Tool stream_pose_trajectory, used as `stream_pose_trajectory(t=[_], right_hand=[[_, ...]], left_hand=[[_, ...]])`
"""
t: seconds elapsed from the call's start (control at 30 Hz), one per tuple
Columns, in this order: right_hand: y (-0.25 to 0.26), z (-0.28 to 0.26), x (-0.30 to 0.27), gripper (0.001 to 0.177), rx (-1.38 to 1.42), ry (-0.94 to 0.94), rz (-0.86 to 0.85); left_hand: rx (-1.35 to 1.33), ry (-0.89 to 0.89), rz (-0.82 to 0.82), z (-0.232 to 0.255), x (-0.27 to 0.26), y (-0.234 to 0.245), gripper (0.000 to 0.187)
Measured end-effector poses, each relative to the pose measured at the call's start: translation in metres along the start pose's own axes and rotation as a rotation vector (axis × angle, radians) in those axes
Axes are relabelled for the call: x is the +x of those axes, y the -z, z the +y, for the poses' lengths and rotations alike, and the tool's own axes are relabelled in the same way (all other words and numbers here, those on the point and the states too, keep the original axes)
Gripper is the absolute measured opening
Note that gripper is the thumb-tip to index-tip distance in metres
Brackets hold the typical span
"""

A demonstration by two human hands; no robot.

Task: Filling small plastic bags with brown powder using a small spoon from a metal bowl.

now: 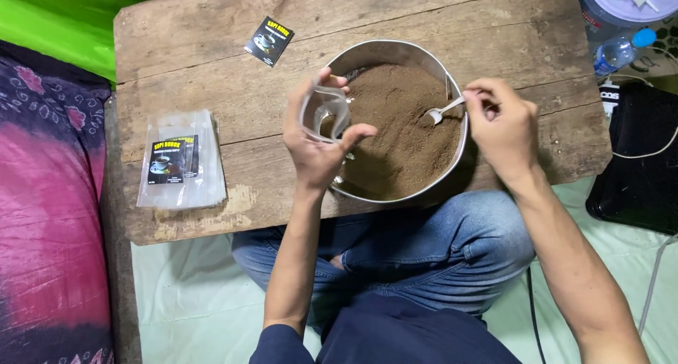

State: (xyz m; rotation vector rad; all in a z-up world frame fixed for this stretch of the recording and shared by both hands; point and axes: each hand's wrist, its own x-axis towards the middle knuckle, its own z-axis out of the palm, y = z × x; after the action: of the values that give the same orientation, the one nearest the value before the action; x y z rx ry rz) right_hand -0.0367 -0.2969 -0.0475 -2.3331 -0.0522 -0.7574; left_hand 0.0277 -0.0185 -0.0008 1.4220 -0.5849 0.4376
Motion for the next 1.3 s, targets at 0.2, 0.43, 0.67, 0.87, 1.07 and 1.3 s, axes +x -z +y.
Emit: stream_pose_trajectory(t=[0.2,0.43,0.67,0.87,1.07,1.3], right_hand=[[0.012,-0.023,0.007,0.008,0.362,-0.325,0.077],[0.019,-0.029,0.01,0.014,0.571,-0.556,-0.037],[0.022,-0.037,0.015,0.014,0.573,-0.52,-0.036],[0.036,-0.077,0.032,0.016,0.474,-0.164,0.078],[0.008,-0.117,0.036,0.024,0.297,0.367,0.09],[-0.003,-0.12,0.034,0.023,0.263,0.662,0.02]], left_hand=[[0.211,-0.179,0.033,-0.028,-0.016,-0.008,0.088],[0.325,-0.12,-0.063,-0.032,-0.025,-0.003,0.087],[0.384,-0.113,-0.121,-0.028,-0.024,-0.002,0.087],[0.431,-0.085,-0.151,-0.024,-0.025,-0.004,0.085],[0.438,-0.048,-0.192,-0.022,-0.024,-0.005,0.084],[0.245,-0.037,-0.127,-0.041,-0.028,-0.007,0.081]])
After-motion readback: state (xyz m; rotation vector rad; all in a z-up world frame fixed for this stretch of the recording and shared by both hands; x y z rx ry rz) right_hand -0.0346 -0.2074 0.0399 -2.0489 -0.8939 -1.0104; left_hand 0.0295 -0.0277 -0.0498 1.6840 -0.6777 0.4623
